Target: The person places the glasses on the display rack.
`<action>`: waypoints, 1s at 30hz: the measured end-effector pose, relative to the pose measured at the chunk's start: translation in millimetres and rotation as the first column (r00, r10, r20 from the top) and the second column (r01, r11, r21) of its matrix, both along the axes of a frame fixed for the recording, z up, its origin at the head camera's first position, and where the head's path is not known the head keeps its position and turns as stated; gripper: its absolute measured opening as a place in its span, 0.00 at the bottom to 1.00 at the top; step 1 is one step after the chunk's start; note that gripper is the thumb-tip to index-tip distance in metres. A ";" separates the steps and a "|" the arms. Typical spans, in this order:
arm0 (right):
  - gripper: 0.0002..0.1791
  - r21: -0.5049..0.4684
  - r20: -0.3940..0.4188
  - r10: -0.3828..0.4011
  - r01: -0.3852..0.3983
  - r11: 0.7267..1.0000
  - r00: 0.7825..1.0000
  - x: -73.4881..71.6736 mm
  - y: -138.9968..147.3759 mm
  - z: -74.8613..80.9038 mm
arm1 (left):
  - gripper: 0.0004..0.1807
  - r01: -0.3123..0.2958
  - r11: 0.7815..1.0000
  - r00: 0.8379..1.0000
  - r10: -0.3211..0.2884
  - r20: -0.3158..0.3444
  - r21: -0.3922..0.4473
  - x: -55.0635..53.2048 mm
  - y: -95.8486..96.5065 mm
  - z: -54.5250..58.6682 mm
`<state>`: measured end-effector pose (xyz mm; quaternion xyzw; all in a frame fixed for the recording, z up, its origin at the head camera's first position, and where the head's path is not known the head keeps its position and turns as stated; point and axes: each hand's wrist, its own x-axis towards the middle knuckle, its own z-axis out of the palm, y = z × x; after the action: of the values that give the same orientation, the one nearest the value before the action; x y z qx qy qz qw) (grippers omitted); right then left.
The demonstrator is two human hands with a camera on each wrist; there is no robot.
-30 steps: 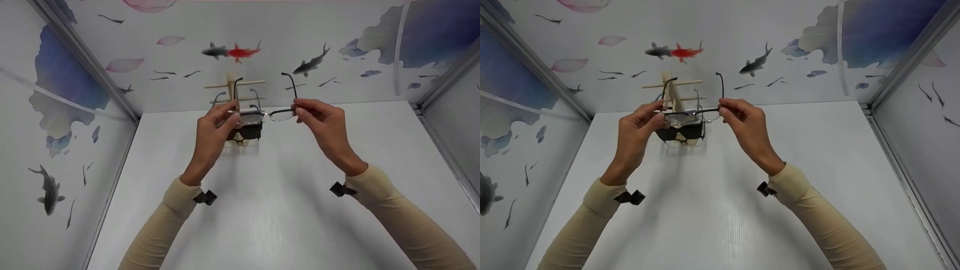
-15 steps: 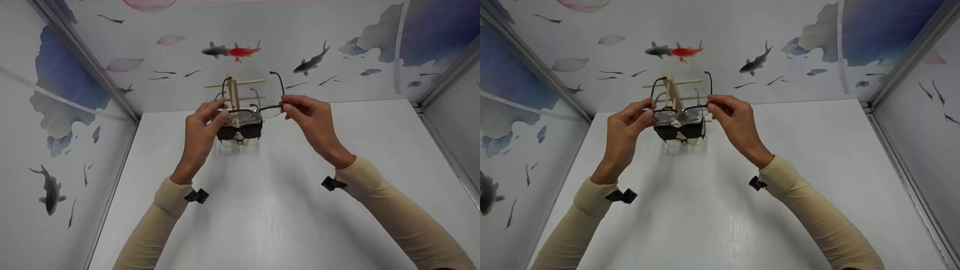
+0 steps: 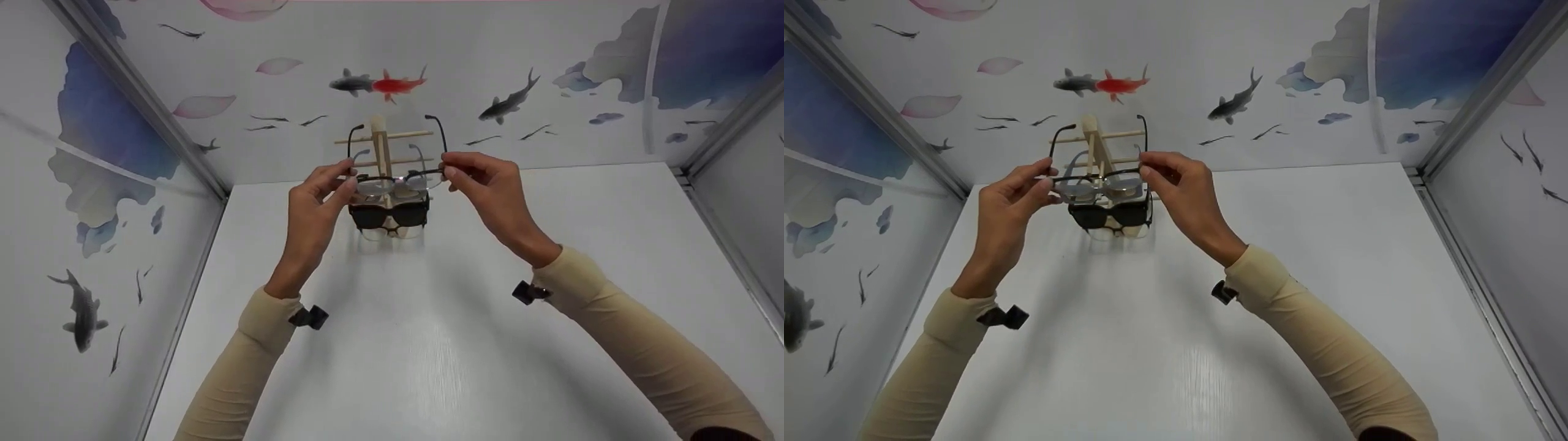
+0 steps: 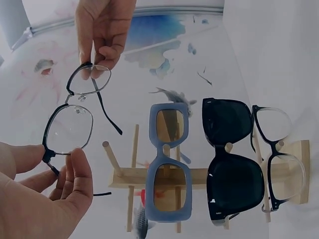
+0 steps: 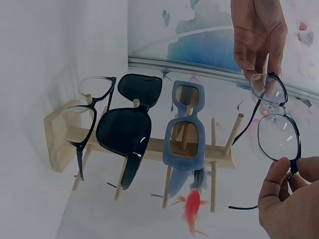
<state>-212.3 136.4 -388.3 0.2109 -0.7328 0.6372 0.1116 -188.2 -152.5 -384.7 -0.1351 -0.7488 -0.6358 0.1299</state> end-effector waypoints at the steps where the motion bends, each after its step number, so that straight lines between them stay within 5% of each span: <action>1: 0.15 -0.002 0.003 0.000 0.000 1.000 1.000 -1.1 -1.0 0.2 | 0.21 0.000 1.000 1.000 0.000 -0.002 0.002 -1.3 -0.9 0.0; 30: 0.16 0.024 0.076 -0.009 0.007 1.000 0.997 -32.8 -21.5 -4.7 | 0.21 0.026 0.999 0.997 -0.029 0.067 0.047 -43.3 -22.2 -8.5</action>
<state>-245.1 115.0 -393.0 0.1849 -0.7448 0.6358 0.0835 -231.5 -174.7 -393.2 -0.1205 -0.7358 -0.6590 0.0988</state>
